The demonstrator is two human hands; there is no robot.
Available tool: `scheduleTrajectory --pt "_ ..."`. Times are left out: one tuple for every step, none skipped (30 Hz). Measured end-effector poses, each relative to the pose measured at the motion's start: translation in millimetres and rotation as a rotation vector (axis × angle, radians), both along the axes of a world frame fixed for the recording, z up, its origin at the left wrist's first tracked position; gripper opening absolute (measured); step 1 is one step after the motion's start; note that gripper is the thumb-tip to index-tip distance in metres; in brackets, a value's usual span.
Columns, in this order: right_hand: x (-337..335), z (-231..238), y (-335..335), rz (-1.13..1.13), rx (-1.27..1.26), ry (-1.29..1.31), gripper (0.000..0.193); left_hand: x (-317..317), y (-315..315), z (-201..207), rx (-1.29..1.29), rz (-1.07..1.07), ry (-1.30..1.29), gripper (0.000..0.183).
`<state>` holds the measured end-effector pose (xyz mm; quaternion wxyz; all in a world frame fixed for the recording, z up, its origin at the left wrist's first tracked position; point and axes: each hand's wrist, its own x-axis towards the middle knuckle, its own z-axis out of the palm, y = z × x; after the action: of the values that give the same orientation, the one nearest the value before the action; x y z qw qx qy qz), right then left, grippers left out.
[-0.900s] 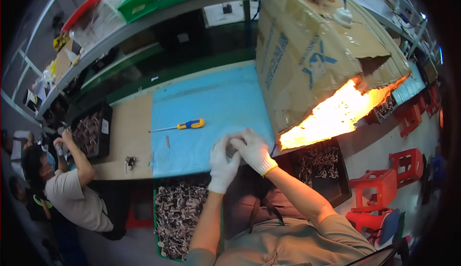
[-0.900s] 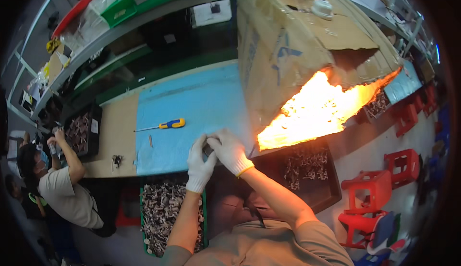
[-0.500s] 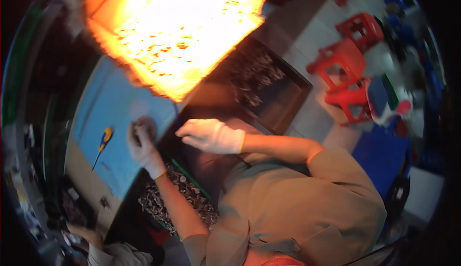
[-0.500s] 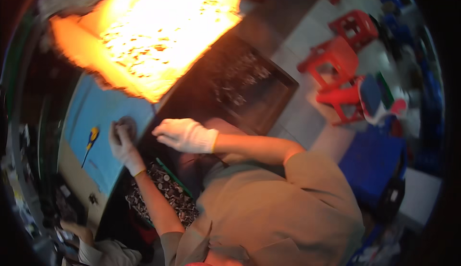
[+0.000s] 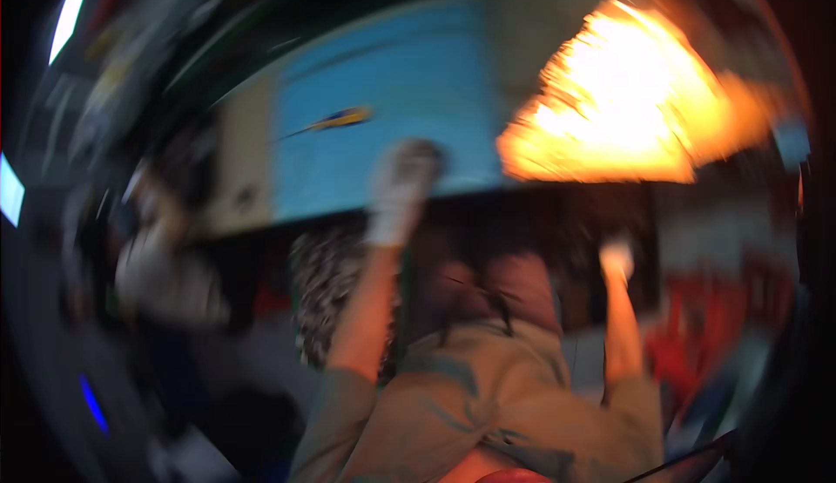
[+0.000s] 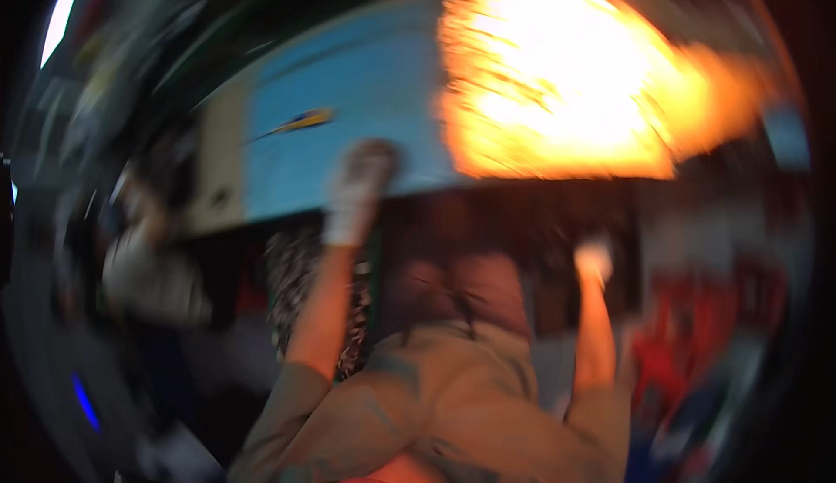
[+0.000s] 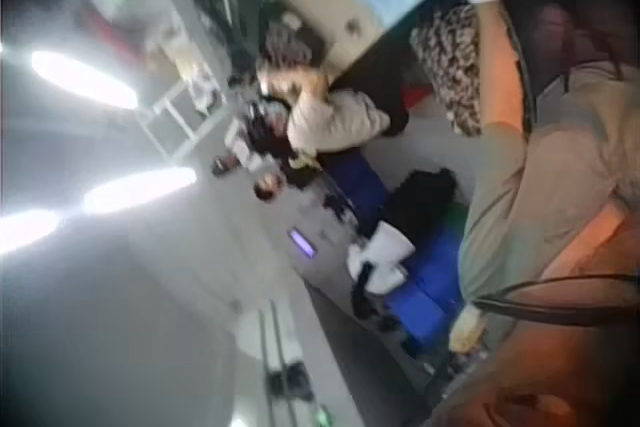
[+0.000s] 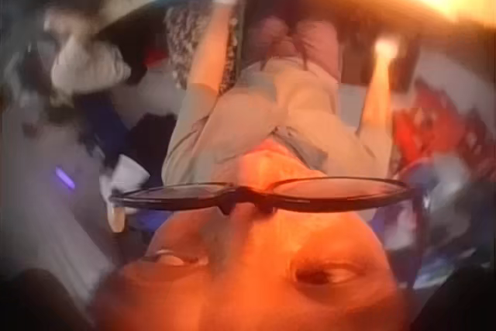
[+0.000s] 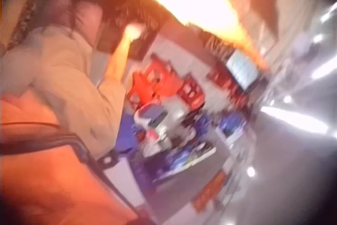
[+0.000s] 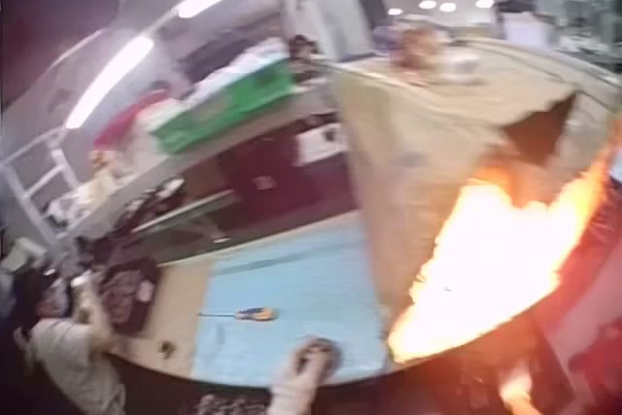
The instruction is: Assembling small industrial components by hand at a workbench.
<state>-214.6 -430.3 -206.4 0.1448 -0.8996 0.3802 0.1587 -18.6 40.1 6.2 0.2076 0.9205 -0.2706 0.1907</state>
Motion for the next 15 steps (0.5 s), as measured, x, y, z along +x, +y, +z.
scheduleTrajectory --pt "-25.6 -26.9 -28.7 -0.026 -0.024 -0.027 0.072 -0.3 -28.9 4.8 -0.369 0.015 0.25 0.021" --pt "-44.3 -47.7 -52.6 -0.061 -0.028 -0.068 0.077 -0.5 -53.3 12.3 -0.784 0.052 0.434 0.023" --pt "-63.5 -58.3 -84.1 -0.116 -0.007 -0.091 0.082 -1.8 -59.9 28.0 -0.72 0.005 0.374 0.027" --pt "-73.8 -63.4 -73.1 -0.095 0.012 -0.305 0.084 -1.8 -51.0 17.0 -0.634 0.004 0.259 0.032" --pt "-76.6 -61.9 -71.2 -0.066 0.2 -0.391 0.071 -11.0 -34.5 23.8 -0.599 0.086 0.2 0.035" --pt "-84.2 -54.1 -83.0 -0.098 0.353 -0.478 0.059 -13.1 -35.0 27.7 -0.623 0.097 0.174 0.035" --pt "-60.3 -16.9 -19.4 -0.56 0.796 -0.389 0.038 -23.9 -7.1 29.9 -0.55 0.185 0.175 0.035" --pt "-94.8 -15.5 -69.9 -0.748 1.258 -0.655 0.024 -15.5 -29.0 33.2 -0.593 0.14 0.209 0.036" --pt "-103.0 -0.5 -63.7 -0.734 1.533 -0.776 0.023 -16.3 -29.0 34.5 -0.633 0.124 0.225 0.035" --pt "-100.0 40.1 -25.1 -0.697 1.821 -0.887 0.022 -19.0 -18.5 34.7 -0.626 0.129 0.235 0.033" --pt "-88.1 88.4 2.7 -0.653 1.978 -0.901 0.024 -17.4 -15.4 32.7 -0.643 0.103 0.249 0.031" --pt "-76.4 130.2 31.8 -0.604 2.124 -0.925 0.026 -13.0 -12.4 27.7 -0.646 0.104 0.262 0.029" --pt "-69.0 160.0 57.9 -0.649 2.14 -0.894 0.035 -12.2 -14.9 29.8 -0.605 0.093 0.258 0.029" --pt "-55.1 179.9 76.8 -0.686 2.178 -0.844 0.044 -12.5 -15.0 24.8 -0.641 0.122 0.227 0.029" --pt "-48.5 175.2 83.9 -0.623 2.08 -0.778 0.051 -13.0 -20.3 26.3 -0.628 0.157 0.192 0.033"
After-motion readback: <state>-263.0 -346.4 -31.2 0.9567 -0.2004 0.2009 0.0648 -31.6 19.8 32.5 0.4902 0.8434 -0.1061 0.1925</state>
